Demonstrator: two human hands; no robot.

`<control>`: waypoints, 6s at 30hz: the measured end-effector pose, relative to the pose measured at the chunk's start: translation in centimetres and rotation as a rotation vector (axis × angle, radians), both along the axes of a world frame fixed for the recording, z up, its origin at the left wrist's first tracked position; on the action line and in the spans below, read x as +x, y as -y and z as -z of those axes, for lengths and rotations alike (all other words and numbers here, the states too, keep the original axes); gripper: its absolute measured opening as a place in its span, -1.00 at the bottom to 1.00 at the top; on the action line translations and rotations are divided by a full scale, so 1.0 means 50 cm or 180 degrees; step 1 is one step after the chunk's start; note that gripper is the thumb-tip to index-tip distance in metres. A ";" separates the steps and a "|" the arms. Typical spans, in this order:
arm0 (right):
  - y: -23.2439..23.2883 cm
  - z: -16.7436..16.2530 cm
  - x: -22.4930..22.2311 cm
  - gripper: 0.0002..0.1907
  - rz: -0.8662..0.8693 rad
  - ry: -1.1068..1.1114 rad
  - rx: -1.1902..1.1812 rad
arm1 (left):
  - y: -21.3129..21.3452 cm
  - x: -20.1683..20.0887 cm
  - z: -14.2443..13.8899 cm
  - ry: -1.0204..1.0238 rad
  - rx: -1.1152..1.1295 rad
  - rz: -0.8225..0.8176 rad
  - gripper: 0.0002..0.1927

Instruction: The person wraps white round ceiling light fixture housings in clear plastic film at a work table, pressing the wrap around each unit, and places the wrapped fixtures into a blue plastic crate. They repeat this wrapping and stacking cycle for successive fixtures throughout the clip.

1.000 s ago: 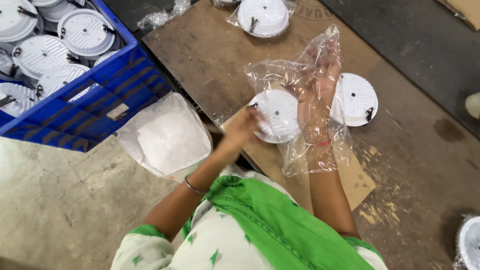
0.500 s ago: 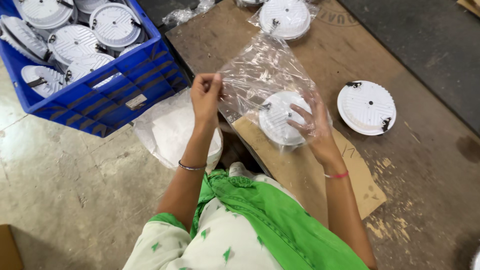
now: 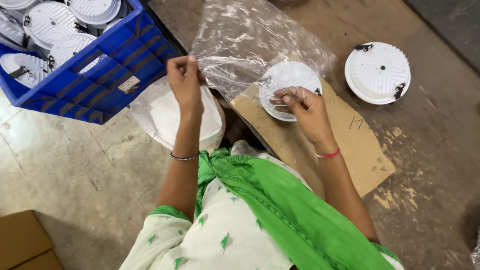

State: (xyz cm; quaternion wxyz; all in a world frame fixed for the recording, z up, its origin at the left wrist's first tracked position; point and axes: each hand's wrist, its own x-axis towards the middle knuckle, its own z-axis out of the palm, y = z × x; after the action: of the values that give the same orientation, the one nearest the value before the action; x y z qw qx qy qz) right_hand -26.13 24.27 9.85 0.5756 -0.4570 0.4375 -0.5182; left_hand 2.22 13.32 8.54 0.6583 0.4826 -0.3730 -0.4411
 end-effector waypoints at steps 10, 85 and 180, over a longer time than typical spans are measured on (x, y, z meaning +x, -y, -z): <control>0.045 -0.029 0.100 -0.52 0.0242 -0.0851 0.0028 | -0.098 -0.029 -0.122 0.3040 -0.0766 -0.0003 -0.72; -0.043 0.050 -0.016 -0.47 0.1092 0.1218 0.0142 | 0.049 -0.176 -0.123 0.4708 -0.1412 0.2162 -0.11; -0.339 -0.088 -0.280 -0.54 0.0157 -0.2326 0.0456 | -0.241 -0.462 -0.015 0.0372 0.0772 0.4696 -0.14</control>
State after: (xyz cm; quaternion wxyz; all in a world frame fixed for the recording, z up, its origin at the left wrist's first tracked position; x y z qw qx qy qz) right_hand -40.13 41.20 14.23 0.3994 -0.5597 0.6600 -0.3027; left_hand -20.88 25.36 9.30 0.1129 0.1990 -0.5829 -0.7796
